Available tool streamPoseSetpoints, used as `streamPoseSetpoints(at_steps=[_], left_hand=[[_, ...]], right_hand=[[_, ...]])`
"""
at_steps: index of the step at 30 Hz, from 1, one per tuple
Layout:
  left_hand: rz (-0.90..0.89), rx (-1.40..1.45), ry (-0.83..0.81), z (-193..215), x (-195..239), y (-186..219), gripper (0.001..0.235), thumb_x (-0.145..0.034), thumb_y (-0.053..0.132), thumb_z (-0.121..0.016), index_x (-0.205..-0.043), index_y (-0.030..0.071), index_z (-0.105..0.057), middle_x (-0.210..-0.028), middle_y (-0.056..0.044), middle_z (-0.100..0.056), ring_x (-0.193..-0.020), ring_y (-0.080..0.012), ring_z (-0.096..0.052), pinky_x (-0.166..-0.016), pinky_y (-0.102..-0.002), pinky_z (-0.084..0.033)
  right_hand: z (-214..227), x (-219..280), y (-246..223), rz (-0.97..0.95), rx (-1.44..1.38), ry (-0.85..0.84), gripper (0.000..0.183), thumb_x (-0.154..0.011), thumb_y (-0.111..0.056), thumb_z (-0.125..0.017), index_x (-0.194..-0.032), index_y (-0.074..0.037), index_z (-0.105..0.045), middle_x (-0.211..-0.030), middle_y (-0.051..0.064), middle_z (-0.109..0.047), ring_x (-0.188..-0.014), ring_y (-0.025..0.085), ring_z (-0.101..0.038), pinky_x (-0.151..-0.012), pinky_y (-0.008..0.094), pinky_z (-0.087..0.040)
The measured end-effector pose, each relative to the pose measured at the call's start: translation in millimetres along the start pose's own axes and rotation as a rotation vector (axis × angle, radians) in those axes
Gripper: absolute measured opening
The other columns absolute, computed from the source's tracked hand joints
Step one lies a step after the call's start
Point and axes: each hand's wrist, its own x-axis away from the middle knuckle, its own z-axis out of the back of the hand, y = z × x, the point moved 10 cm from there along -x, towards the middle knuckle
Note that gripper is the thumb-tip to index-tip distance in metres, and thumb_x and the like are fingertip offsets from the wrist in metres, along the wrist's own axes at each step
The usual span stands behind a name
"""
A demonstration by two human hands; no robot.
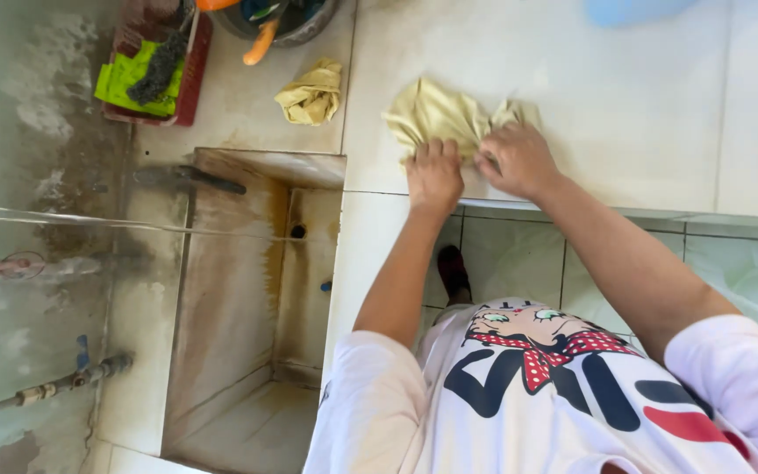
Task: Cleaning and wiping down tiled countertops and edges using a damp cloth.
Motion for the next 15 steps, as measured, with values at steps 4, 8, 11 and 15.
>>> streamPoseSetpoints(at_steps=[4,8,11,15], left_hand=[[-0.100,0.052,-0.043,3,57,40,0.019,-0.093,0.026,-0.061,-0.106,0.012,-0.063,-0.108,-0.008,-0.067,-0.109,-0.0310,-0.063,-0.090,-0.052,-0.049],[-0.182,0.297,-0.069,0,78,66,0.019,-0.095,0.028,-0.064,-0.103,0.011,-0.063,-0.102,-0.012,-0.067,-0.095,-0.0375,-0.067,-0.079,-0.052,-0.054],[-0.244,0.370,-0.006,44,85,83,0.016,-0.095,0.029,-0.067,-0.098,0.014,-0.066,-0.096,-0.011,-0.065,-0.084,-0.0367,-0.067,-0.067,-0.051,-0.055],[-0.324,0.418,0.257,138,72,103,0.005,-0.092,0.020,-0.070,-0.091,0.016,-0.068,-0.090,-0.007,-0.063,-0.075,-0.0320,-0.067,-0.062,-0.046,-0.054]], right_hand=[[21,68,-10,-0.014,-0.085,0.002,0.016,-0.086,-0.025,-0.070,-0.083,-0.010,-0.066,-0.087,0.009,-0.068,-0.091,0.033,-0.064,-0.082,0.048,-0.050],[38,114,5,-0.057,-0.042,-0.046,0.018,-0.085,-0.026,-0.073,-0.079,-0.011,-0.066,-0.083,0.008,-0.067,-0.090,0.032,-0.064,-0.083,0.047,-0.051],[83,127,-3,-0.072,-0.103,0.026,0.018,-0.085,-0.025,-0.074,-0.084,-0.009,-0.066,-0.087,0.009,-0.067,-0.090,0.033,-0.064,-0.083,0.046,-0.051],[169,105,-22,-0.018,-0.121,0.339,0.015,-0.091,-0.024,-0.071,-0.091,-0.010,-0.066,-0.114,0.017,-0.066,-0.101,0.033,-0.064,-0.089,0.045,-0.047]])
